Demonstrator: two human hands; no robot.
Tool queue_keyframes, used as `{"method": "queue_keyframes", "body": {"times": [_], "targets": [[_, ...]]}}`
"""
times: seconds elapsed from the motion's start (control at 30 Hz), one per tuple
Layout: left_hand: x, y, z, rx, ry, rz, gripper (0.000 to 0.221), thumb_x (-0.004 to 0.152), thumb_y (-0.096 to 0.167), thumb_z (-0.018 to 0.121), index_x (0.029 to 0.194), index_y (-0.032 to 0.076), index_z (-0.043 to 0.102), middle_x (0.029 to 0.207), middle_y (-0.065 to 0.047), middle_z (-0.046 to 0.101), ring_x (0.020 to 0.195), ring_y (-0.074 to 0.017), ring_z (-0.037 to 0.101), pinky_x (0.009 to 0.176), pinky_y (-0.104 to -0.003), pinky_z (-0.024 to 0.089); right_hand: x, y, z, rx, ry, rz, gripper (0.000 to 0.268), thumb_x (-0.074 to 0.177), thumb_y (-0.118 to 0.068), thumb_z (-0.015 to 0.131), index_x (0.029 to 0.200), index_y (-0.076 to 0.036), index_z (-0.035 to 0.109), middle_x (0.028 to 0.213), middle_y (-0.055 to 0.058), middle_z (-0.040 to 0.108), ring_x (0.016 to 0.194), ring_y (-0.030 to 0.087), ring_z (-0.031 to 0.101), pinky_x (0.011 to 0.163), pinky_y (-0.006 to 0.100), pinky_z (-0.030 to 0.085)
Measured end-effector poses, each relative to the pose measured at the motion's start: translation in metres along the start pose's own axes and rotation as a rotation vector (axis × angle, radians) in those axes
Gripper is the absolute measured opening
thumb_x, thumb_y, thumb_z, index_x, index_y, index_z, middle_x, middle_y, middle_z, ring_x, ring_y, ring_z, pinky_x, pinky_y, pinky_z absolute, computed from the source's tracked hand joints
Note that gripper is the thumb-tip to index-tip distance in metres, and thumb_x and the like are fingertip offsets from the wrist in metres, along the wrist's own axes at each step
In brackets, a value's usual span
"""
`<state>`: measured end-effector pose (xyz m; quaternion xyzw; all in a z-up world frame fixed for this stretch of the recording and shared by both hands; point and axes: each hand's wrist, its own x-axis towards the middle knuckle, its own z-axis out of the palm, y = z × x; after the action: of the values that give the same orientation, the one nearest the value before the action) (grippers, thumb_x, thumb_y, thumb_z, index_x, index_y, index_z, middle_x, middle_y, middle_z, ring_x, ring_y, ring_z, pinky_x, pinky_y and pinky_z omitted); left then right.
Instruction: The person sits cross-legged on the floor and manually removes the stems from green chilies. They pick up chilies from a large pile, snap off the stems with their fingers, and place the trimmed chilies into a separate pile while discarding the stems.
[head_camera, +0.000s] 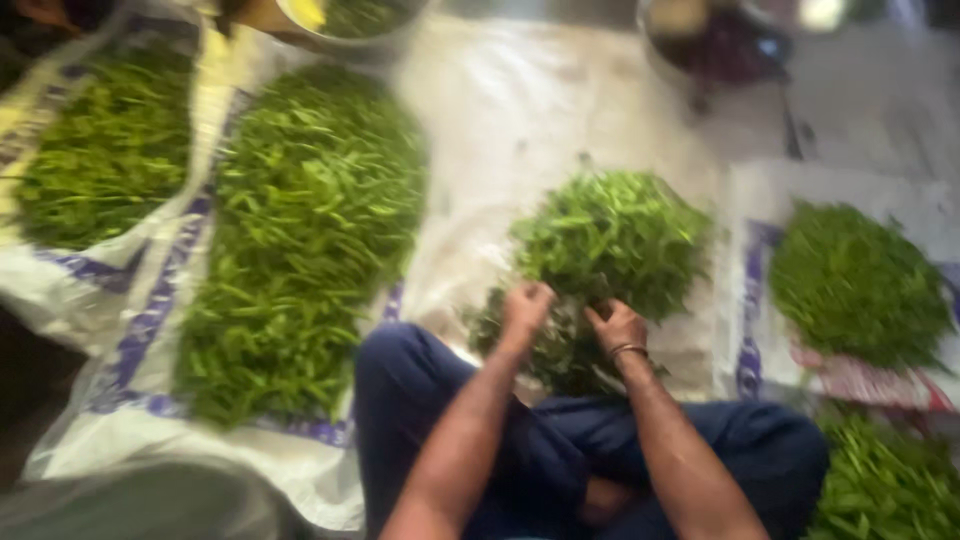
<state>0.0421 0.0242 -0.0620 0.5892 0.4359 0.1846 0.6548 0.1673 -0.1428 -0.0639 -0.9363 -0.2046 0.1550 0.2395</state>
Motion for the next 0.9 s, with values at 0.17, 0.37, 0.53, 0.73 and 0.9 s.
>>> {"method": "queue_keyframes", "body": {"times": [0.17,0.37,0.53,0.73,0.9], "targets": [[-0.019,-0.003,-0.012,0.170,-0.099,0.180,0.028,0.084,0.027,0.071,0.102,0.007,0.078,0.094,-0.009,0.079,0.084,-0.0188,0.075,0.079,-0.033,0.059,0.019,-0.019,0.006,-0.035,-0.067,0.090,0.043,0.081,-0.036,0.077,0.117,-0.012,0.076,0.112,0.017,0.076,0.104,0.035,0.072,0.091,0.045,0.056],[-0.026,0.023,-0.018,0.170,-0.108,0.083,0.025,0.086,0.024,0.071,0.102,0.006,0.077,0.091,-0.013,0.079,0.079,-0.0239,0.075,0.074,-0.038,0.060,-0.028,0.043,-0.066,0.284,-0.144,0.121,0.035,0.086,-0.025,0.075,0.113,-0.004,0.076,0.099,0.014,0.080,0.082,0.024,0.075,0.076,0.037,0.059],[-0.023,0.011,0.005,0.314,-0.158,0.226,0.024,0.085,0.024,0.073,0.101,0.007,0.078,0.095,-0.012,0.079,0.085,-0.0210,0.076,0.079,-0.035,0.059,-0.049,0.033,-0.068,0.689,-0.157,-0.010,0.024,0.092,-0.020,0.074,0.108,-0.002,0.079,0.090,0.011,0.078,0.071,0.013,0.067,0.063,0.029,0.054],[-0.044,0.032,-0.005,0.366,-0.282,0.170,0.023,0.092,0.026,0.069,0.106,0.011,0.078,0.095,-0.011,0.079,0.084,-0.0229,0.077,0.079,-0.035,0.059,-0.053,-0.007,-0.074,0.606,-0.099,0.044,0.024,0.088,-0.020,0.077,0.102,-0.001,0.079,0.086,0.008,0.080,0.070,0.011,0.073,0.062,0.028,0.058],[-0.047,0.032,0.002,0.358,-0.325,0.312,0.022,0.088,0.024,0.072,0.104,0.009,0.079,0.097,-0.011,0.079,0.087,-0.0237,0.077,0.080,-0.035,0.059,-0.053,-0.005,-0.073,0.481,-0.073,0.041,0.022,0.086,-0.021,0.078,0.099,-0.004,0.081,0.083,0.007,0.081,0.067,0.012,0.071,0.063,0.028,0.057]]}}
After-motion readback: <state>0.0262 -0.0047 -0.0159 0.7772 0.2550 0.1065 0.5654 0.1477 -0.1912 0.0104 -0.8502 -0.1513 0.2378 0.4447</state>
